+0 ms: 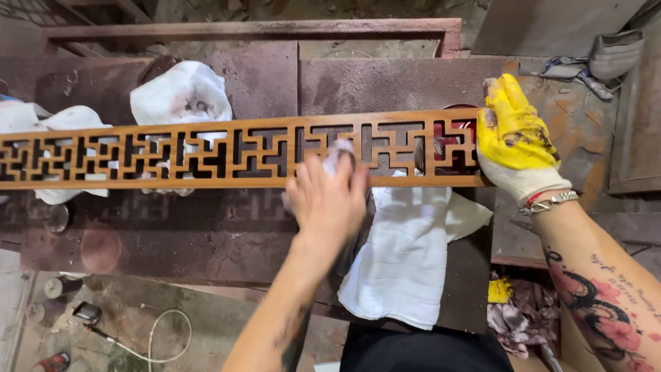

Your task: The recorder is wiping down a decorative wooden lattice with a cloth, likely applying a stain or finish.

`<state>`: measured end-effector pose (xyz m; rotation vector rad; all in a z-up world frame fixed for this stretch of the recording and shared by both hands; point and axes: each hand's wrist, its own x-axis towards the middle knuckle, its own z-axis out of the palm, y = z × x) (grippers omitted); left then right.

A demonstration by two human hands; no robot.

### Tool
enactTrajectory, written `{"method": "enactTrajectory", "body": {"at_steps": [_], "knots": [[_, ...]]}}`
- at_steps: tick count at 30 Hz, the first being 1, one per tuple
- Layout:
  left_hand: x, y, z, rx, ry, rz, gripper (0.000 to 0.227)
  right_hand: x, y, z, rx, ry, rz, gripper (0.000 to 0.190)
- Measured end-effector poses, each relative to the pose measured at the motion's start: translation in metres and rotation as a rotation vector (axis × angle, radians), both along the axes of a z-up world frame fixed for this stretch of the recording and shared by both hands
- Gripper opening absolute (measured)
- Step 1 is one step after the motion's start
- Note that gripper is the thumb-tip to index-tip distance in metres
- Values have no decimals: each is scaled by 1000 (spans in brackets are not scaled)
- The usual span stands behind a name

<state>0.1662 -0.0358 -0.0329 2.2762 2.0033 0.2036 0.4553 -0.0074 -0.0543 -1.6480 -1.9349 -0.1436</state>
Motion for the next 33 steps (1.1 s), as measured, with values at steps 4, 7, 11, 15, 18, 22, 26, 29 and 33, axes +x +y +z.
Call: {"method": "enactTrajectory", "body": {"at_steps": [4,7,11,15,18,22,26,29,33], "knots": [[0,-26,2,31,-7,-17,54,-2,2,1,23,29,17,43],[14,-24,-12,275,132,-37,56,1,3,-4,-31,7,-30,46],[25,33,-23,228,-38,-4,55,-2,2,24,-485,142,-114,54],[24,38,-44,324,-3,-26,53,1,6,19,-505,137,-130,54],[20,7,-24,230,18,-20,49,1,8,15,-502,103,-141,55],[29,13,-1,-111,-3,72,55,3,8,11,-484,101,-154,55],[31,33,-12,120,11,85,56,0,7,14,-445,105,-132,54],[27,27,-2,6,21,84,60,2,8,7,-381,52,-113,53],[22,-18,-5,175,52,30,54,5,9,7,-460,89,-122,54]]}}
